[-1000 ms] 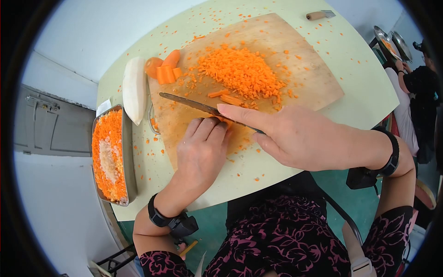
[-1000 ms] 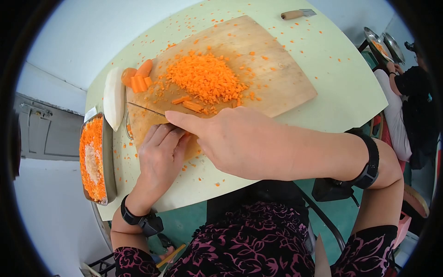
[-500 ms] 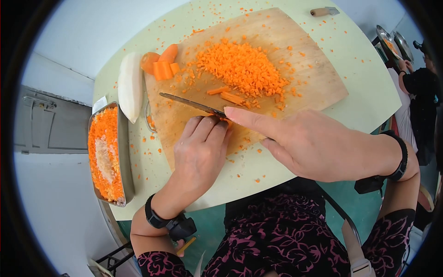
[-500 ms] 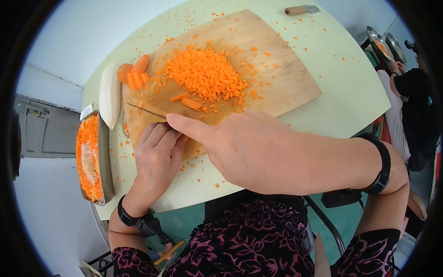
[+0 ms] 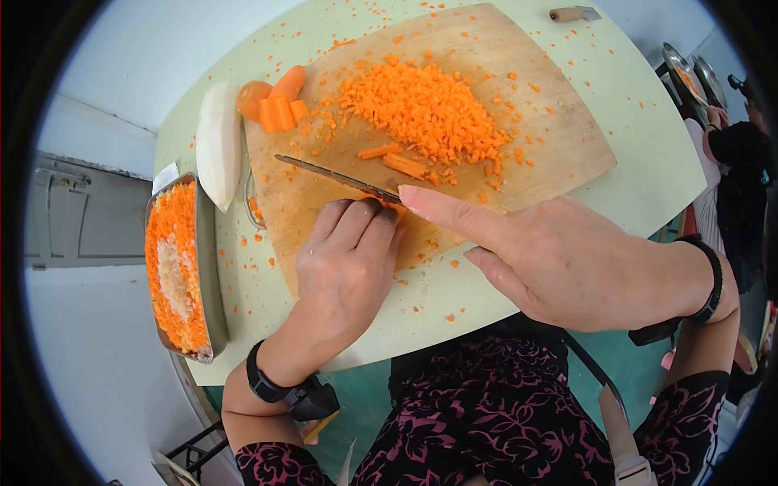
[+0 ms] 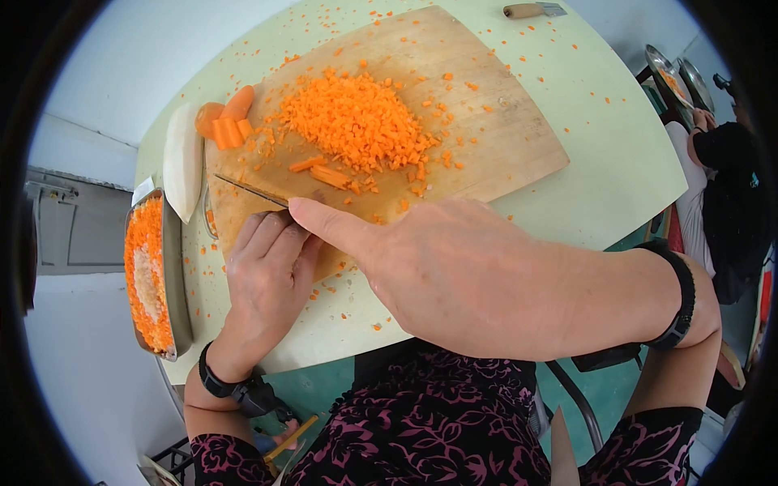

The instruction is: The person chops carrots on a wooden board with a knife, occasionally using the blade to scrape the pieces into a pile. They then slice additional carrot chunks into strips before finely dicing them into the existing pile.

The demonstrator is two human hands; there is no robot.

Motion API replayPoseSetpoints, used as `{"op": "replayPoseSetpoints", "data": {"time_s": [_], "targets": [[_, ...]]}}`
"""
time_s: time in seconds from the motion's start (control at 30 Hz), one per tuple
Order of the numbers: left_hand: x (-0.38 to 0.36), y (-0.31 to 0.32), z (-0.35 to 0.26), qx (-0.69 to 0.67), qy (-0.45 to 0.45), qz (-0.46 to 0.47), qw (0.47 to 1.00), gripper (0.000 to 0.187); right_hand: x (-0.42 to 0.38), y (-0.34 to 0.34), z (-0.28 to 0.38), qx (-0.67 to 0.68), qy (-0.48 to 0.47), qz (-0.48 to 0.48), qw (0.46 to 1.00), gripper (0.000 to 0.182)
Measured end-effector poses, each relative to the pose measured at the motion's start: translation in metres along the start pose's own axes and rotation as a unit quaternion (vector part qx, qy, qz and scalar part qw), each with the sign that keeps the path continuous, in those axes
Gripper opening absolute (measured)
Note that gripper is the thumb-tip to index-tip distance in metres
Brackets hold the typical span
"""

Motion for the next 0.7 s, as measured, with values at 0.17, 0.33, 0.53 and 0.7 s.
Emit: {"op": "replayPoseSetpoints", "data": {"time_s": [0.17,0.33,0.53,0.7], "targets": [[0.001,0.0,0.0,0.003,0.0,-0.003,1.0,0.019,-0.002,0.0,0.0,-0.017,-0.006,-0.001,1.0,0.064],[0.002,0.0,0.0,0.001,0.002,0.0,1.0,0.019,0.0,-0.001,0.001,0.01,0.009,0.017,1.0,0.065],[0.002,0.001,0.0,-0.003,-0.005,0.001,1.0,0.021,0.012,0.005,-0.004,0.039,-0.027,-0.004,0.999,0.064],[0.001,0.0,0.0,-0.01,-0.002,-0.002,1.0,0.023,0.034,0.009,-0.007,0.064,-0.054,-0.094,0.992,0.061]]}}
Point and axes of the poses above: each hand's wrist, its own x-axis towards the middle knuckle, its own y-axis out of the palm, z = x × y, the point moved 5 cm from there along x, towards the middle knuckle, and after that the axes turned 1 degree about -z, right-handed, at the moved point
